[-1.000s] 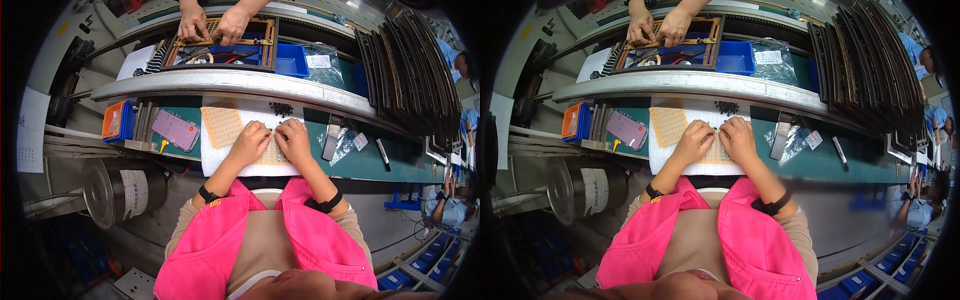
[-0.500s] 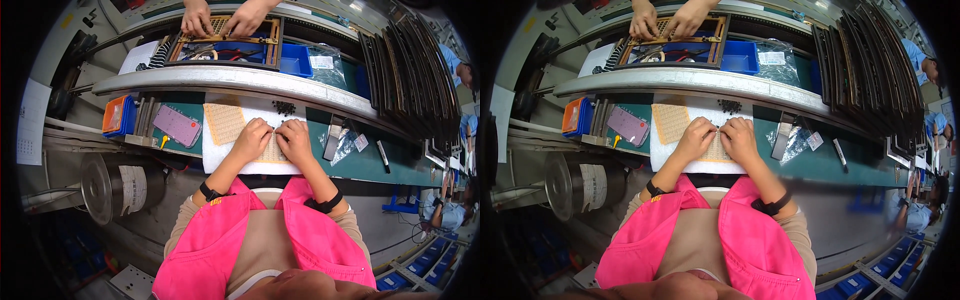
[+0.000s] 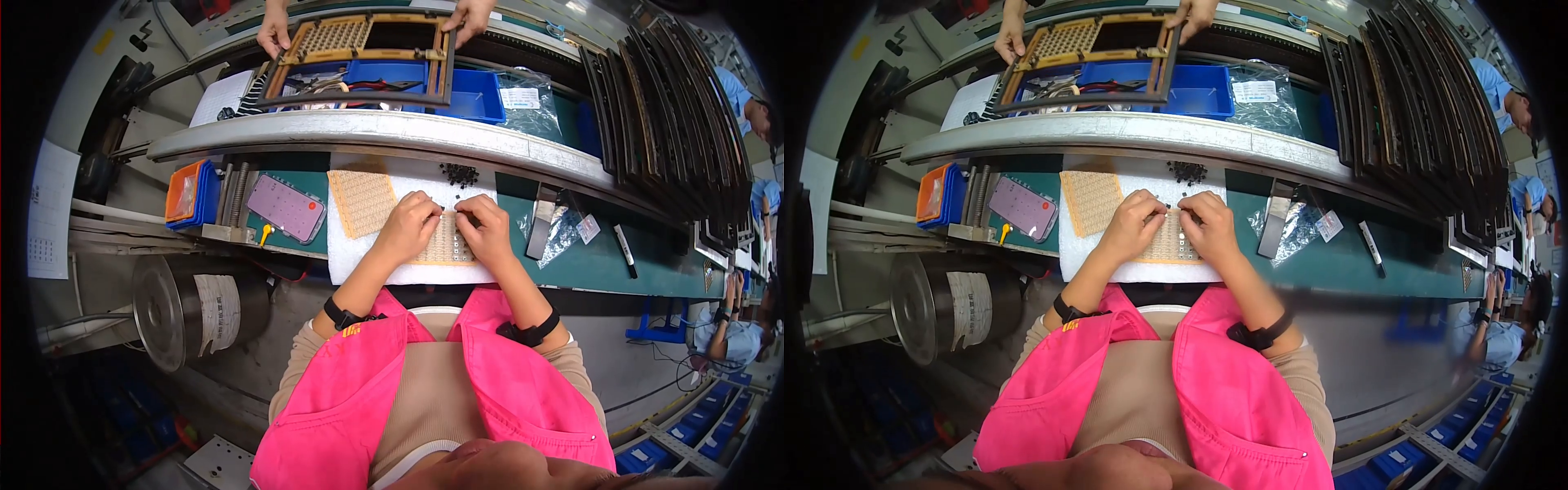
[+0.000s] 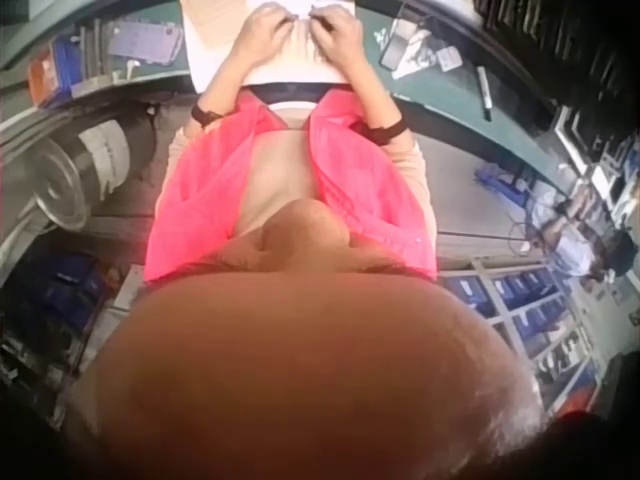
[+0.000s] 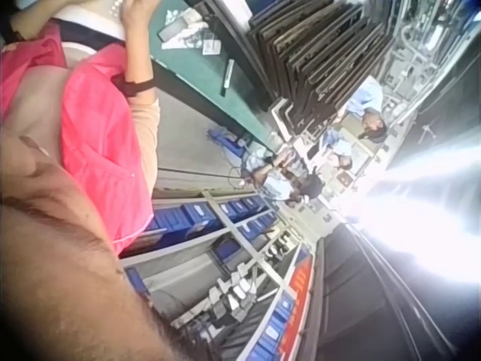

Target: Placing small electronic components into a sorting tray and marking a production log on an assembly line.

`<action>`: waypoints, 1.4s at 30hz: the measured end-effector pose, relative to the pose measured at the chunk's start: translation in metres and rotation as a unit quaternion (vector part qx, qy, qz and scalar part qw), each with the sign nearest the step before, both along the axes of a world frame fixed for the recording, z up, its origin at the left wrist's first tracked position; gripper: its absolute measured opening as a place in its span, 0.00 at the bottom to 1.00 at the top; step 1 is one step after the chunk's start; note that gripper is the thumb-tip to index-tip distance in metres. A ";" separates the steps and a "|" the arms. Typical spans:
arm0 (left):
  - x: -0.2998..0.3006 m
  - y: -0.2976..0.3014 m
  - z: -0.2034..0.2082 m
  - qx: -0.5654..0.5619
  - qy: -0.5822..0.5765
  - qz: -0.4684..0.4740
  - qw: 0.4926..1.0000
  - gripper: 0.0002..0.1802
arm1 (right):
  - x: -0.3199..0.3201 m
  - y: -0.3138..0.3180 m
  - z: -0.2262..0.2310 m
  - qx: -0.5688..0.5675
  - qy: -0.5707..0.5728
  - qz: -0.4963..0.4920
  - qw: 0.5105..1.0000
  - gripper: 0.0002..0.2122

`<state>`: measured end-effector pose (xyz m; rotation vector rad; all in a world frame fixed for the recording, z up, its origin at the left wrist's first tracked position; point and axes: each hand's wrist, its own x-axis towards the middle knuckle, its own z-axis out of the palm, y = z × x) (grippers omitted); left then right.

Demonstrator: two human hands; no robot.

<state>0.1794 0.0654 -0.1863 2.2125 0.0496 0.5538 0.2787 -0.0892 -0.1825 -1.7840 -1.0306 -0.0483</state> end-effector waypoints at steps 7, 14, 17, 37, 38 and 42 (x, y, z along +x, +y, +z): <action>0.002 0.001 0.002 0.030 -0.001 0.001 1.000 0.03 | 0.001 0.004 -0.002 0.006 -0.034 0.019 0.999 0.05; 0.002 0.007 0.002 -0.023 0.036 -0.040 0.998 0.04 | 0.000 0.005 -0.005 -0.029 -0.034 0.013 0.999 0.06; -0.009 -0.005 0.008 0.097 -0.008 -0.029 0.995 0.05 | 0.000 0.005 -0.003 -0.025 -0.069 0.022 0.997 0.06; 0.005 0.002 0.001 0.055 -0.030 0.097 0.993 0.06 | -0.005 0.011 -0.002 -0.069 -0.063 0.005 0.996 0.05; 0.006 0.003 -0.001 0.053 -0.024 0.089 0.994 0.05 | -0.005 0.011 -0.002 -0.071 -0.057 0.001 0.996 0.05; 0.004 0.003 0.000 0.014 -0.050 0.079 0.996 0.04 | -0.005 0.010 0.000 -0.078 -0.054 -0.004 0.996 0.04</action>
